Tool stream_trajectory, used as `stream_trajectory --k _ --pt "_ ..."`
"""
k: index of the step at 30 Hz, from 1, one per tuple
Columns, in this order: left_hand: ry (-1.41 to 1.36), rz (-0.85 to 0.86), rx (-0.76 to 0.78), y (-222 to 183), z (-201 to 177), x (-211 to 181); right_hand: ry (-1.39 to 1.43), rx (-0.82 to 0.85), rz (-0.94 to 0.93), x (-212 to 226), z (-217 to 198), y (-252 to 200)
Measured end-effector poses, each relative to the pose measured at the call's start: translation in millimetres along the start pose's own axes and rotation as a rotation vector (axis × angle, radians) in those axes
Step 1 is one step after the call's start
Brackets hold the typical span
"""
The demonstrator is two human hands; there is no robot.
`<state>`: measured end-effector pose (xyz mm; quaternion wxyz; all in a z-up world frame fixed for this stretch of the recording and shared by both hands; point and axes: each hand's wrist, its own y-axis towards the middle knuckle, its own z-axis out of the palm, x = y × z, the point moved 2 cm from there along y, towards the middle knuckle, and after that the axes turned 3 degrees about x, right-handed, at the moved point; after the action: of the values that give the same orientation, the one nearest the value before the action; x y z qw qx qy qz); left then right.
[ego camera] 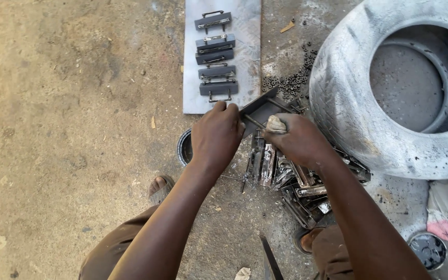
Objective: Painting small metal hinges with black paint using a brush and placing them on a board.
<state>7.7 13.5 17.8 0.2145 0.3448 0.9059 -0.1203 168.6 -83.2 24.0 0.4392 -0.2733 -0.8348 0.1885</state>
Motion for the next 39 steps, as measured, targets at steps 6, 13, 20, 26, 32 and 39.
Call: stream_trajectory --k 6,13,20,26,32,39 --pt "-0.273 -0.274 0.054 0 -1 10 0.751 -0.080 0.134 -31 26 20" --pt "-0.627 -0.583 0.503 -7 82 32 1.171 0.010 0.237 -45 35 26" --pt "-1.527 -0.707 0.674 -24 104 10 1.212 -0.033 0.188 -29 46 20" --pt "-1.804 -0.682 0.662 -25 97 -2 1.205 -0.135 0.200 -37 62 18" --pt "-1.936 -0.745 0.426 -26 73 -11 1.280 -0.100 0.172 -30 77 17" --pt "-1.941 -0.745 0.348 -23 71 1 1.320 -0.068 0.143 -9 75 7"
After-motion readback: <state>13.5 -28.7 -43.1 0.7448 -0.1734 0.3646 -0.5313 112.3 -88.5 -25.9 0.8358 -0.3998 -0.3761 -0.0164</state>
